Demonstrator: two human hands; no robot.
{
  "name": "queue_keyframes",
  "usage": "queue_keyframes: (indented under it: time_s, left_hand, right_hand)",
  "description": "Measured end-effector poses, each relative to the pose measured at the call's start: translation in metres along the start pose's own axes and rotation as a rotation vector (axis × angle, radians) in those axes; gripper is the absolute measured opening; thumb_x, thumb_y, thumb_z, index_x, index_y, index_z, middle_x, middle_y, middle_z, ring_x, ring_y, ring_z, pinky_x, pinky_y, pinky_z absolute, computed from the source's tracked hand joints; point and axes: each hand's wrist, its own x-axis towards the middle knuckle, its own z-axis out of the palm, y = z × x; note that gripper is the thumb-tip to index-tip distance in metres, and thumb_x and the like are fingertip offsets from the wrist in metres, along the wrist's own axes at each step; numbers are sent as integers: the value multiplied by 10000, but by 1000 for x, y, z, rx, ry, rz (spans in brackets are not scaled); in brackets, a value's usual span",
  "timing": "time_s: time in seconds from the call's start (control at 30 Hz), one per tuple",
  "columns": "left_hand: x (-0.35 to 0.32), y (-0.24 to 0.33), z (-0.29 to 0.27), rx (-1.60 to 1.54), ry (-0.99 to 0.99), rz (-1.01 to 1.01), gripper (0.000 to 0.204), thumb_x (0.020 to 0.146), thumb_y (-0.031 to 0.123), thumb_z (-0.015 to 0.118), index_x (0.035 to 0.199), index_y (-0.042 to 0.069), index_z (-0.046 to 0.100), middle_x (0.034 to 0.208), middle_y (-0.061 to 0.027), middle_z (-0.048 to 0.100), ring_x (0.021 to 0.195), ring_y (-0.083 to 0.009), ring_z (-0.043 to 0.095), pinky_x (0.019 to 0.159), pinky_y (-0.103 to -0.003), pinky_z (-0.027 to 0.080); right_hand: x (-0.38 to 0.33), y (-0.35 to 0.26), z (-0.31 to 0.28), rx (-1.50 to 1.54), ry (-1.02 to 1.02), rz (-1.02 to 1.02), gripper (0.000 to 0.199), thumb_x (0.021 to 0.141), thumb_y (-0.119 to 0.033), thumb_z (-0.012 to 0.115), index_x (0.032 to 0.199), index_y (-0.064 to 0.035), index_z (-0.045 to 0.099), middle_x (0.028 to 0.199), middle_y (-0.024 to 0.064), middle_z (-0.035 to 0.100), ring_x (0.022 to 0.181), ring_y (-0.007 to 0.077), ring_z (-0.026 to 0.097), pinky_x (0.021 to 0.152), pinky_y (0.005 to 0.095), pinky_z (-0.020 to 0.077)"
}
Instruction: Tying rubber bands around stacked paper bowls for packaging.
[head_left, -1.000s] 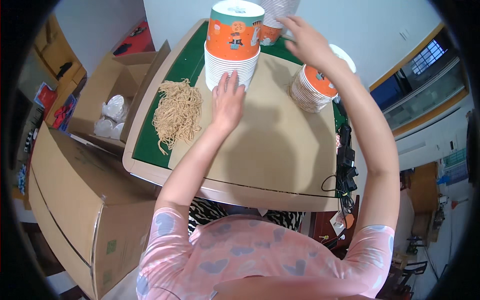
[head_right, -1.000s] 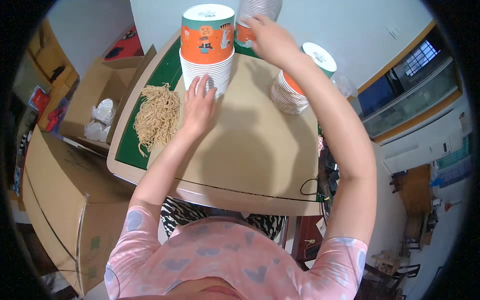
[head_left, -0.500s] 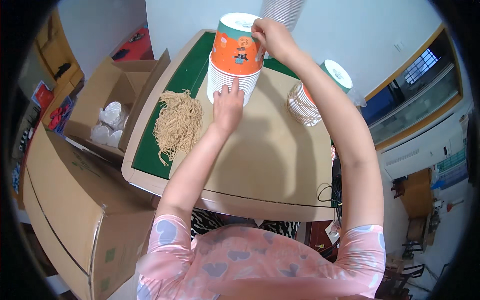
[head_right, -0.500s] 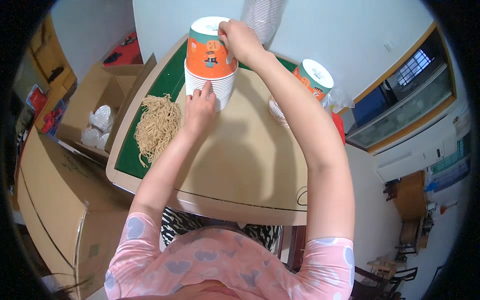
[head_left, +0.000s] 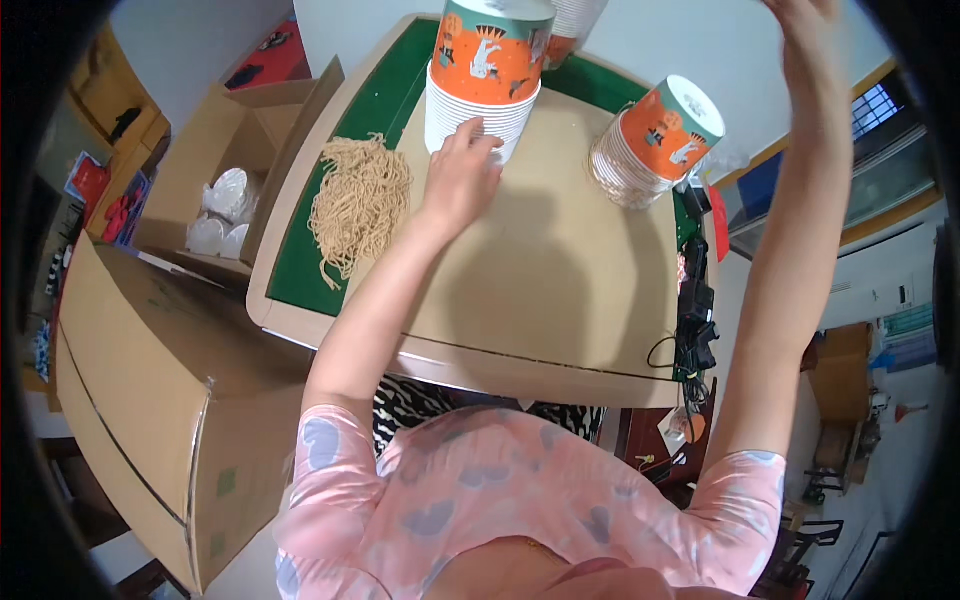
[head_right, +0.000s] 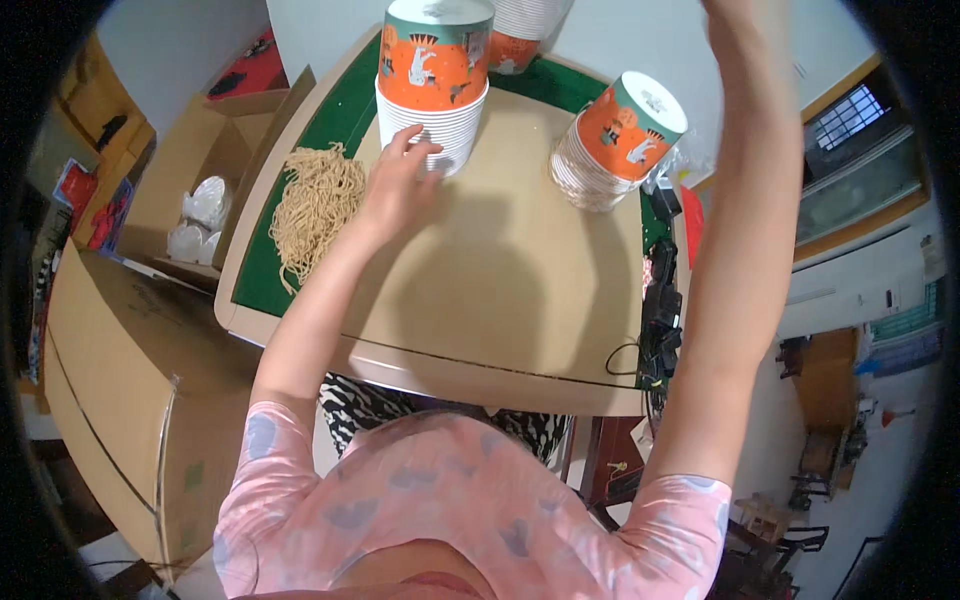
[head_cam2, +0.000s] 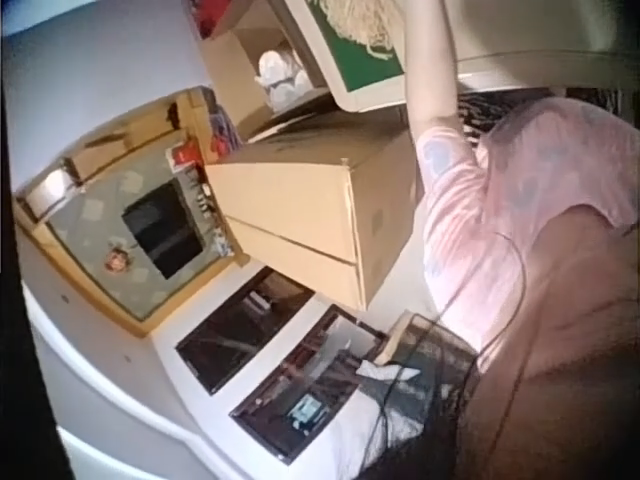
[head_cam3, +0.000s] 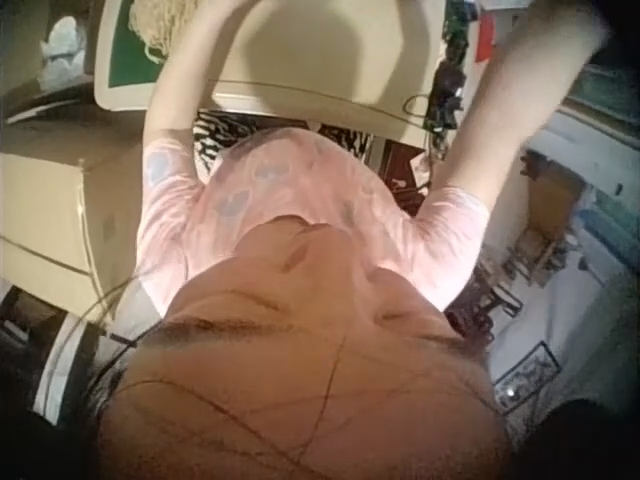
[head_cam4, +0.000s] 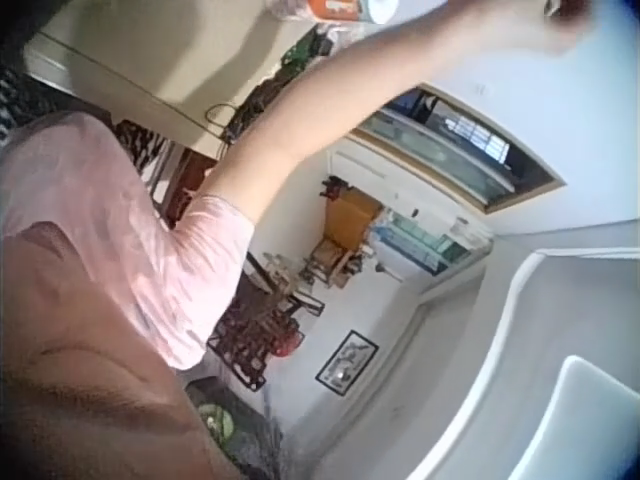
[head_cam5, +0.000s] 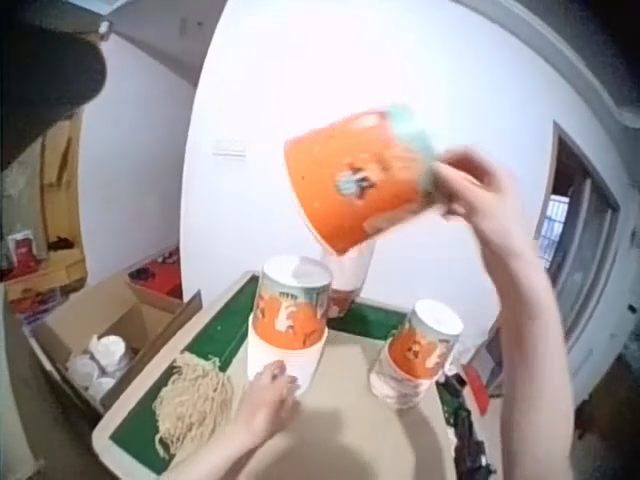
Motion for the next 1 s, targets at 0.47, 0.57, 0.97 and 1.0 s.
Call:
queue_keyframes:
  time_s: [0.47, 0.57, 0.97, 1.0]
  left_hand:
    - [-168, 62, -7, -1068, -202, -691, 613, 1012, 457, 284, 1386, -23, 353, 1350, -139, 452, 1251, -204, 414, 1063, -317, 292]
    - [-169, 64, 1, -1156, -191, -805, 531, 1033, 368, 276, 1377, -27, 366, 1343, -144, 461, 1255, -204, 415, 1070, -321, 285]
    - [-148, -37, -26, 288, 5, -319, 122, 771, 99, 676, 883, 50, 666, 858, -119, 591, 873, -317, 550, 786, -403, 449]
    - [-149, -41, -27, 300, -20, -338, 123, 757, 79, 676, 875, 53, 654, 868, -118, 580, 886, -321, 540, 793, -403, 440]
  right_hand:
    - [-438, 97, 49, 184, 18, 944, 358, 917, -146, 572, 1244, -11, 523, 1186, 97, 595, 1054, 178, 583, 877, 312, 484]
    - [-443, 99, 44, 378, -97, 1042, 364, 913, -109, 566, 1253, 4, 500, 1190, 104, 588, 1057, 172, 579, 892, 307, 470]
    - [-476, 89, 41, 201, 230, 907, 206, 947, -44, 491, 1141, -26, 556, 1040, 54, 607, 795, 92, 568, 717, 231, 484]
    - [-477, 89, 42, 223, 281, 899, 189, 946, -48, 493, 1120, -25, 564, 1019, 53, 612, 761, 84, 556, 691, 222, 479]
